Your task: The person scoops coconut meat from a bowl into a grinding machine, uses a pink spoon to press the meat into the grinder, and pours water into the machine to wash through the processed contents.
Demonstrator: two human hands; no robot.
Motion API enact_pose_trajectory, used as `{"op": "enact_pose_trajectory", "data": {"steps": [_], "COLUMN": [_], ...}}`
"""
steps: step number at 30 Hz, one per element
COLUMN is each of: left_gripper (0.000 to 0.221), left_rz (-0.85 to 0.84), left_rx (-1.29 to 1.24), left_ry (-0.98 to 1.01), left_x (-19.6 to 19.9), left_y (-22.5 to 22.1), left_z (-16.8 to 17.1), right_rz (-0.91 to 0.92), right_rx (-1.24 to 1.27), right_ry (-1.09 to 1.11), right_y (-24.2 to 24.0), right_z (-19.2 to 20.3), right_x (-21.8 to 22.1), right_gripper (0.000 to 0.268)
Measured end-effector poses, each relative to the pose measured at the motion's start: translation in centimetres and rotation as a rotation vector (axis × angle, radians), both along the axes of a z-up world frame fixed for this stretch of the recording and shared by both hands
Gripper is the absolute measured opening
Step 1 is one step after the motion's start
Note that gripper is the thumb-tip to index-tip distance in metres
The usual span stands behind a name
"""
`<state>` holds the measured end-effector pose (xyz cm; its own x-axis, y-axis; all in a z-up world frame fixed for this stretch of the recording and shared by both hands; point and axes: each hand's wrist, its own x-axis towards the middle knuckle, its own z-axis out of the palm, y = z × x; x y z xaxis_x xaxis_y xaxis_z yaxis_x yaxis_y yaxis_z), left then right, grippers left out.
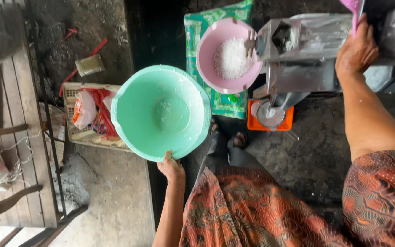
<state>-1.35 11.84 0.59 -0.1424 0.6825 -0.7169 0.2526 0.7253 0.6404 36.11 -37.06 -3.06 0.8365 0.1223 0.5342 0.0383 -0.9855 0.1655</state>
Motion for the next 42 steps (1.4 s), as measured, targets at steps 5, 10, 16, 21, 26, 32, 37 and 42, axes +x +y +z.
{"op": "enact_pose_trajectory", "data": {"steps": [5,10,16,21,26,32,37,42], "left_gripper": [0.058,0.058,0.061,0.058,0.061,0.058,0.062,0.06], "left_rz": [0.027,0.01,0.033,0.019,0.041,0.055,0.021,-0.003], "left_rx": [0.011,-0.008,-0.033,-0.011,0.0,-0.002,-0.038,-0.049], "left_ry": [-0.051,-0.021,0.034,0.014,-0.006,0.016,0.052,0.083], "left_x": [-1.3,-1.6,-2.3,-2.8,-2.2,-1.9,-1.5,0.0], "left_y": [0.2,0.2,0.3,0.6,0.0,-1.4,-2.1,-2.5], "left_z": [-2.6,-2.7,-1.6,-2.3,-3.1,-3.9,-2.1,-2.4], "right_rz": [-0.061,0.003,0.006,0.034,0.046,0.079,0.043,-0.026], "right_rx": [0.097,0.012,0.036,0.085,0.162,0.207,0.197,0.125], "right_ry": [0.099,0.013,0.071,0.071,0.063,0.088,0.104,0.074], "right_y": [-0.7,-2.5,-2.0,-0.9,0.6,0.8,0.8,0.0], "right_z": [-0.7,-2.6,-1.5,-0.7,1.1,2.1,1.4,0.1], "right_x": [0.9,1.7,0.8,1.1,0.9,-0.7,-1.0,0.7], "right_gripper": [0.051,0.045,0.034,0.04,0.04,0.036,0.041,0.042]}}
